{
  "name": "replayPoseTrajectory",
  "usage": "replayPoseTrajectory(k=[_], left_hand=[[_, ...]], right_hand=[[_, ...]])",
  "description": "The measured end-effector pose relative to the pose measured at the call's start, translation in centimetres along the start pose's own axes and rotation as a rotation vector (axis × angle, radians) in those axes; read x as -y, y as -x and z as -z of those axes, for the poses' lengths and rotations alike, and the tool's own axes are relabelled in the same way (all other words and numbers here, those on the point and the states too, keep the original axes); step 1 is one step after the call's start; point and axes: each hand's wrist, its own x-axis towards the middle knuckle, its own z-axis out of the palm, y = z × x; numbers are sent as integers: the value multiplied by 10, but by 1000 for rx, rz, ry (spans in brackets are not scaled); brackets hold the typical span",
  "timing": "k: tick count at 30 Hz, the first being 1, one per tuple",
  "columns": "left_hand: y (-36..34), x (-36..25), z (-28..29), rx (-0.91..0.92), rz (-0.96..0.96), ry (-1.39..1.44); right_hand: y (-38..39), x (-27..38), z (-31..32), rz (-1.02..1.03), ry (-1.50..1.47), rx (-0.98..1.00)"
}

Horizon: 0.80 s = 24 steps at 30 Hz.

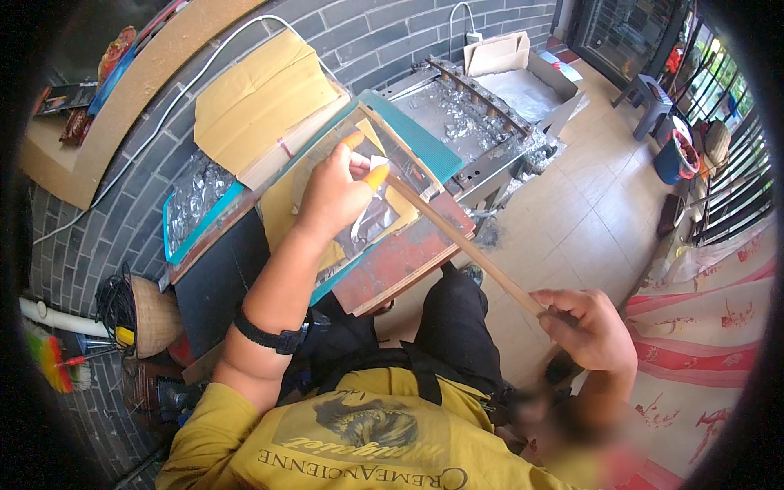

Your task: The person uses a wooden stick to peel a layer of aluminum foil off a flat rectangular board. They repeatedly scrape the foil, lift the edges, and pull off strips of the material, placing the removed pieces into a blue tray.

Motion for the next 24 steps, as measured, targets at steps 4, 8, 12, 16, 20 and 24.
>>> replayPoseTrajectory(k=[4,8,12,16,20,24], left_hand=[[-4,-1,-5,-40,3,-73],[-9,7,-5,-25,25,31],[-1,15,0,-158,0,218],[-1,27,8,-237,-34,267],[1,30,13,-270,-74,287],[4,28,10,-277,-113,252]], right_hand=[[0,-2,2,6,26,-10],[3,-4,1,-54,-51,-33],[1,-1,2,-63,-80,-28],[2,-5,2,-15,-45,-23],[1,-4,1,24,-47,-19],[-8,-4,-7,65,-37,-2]])
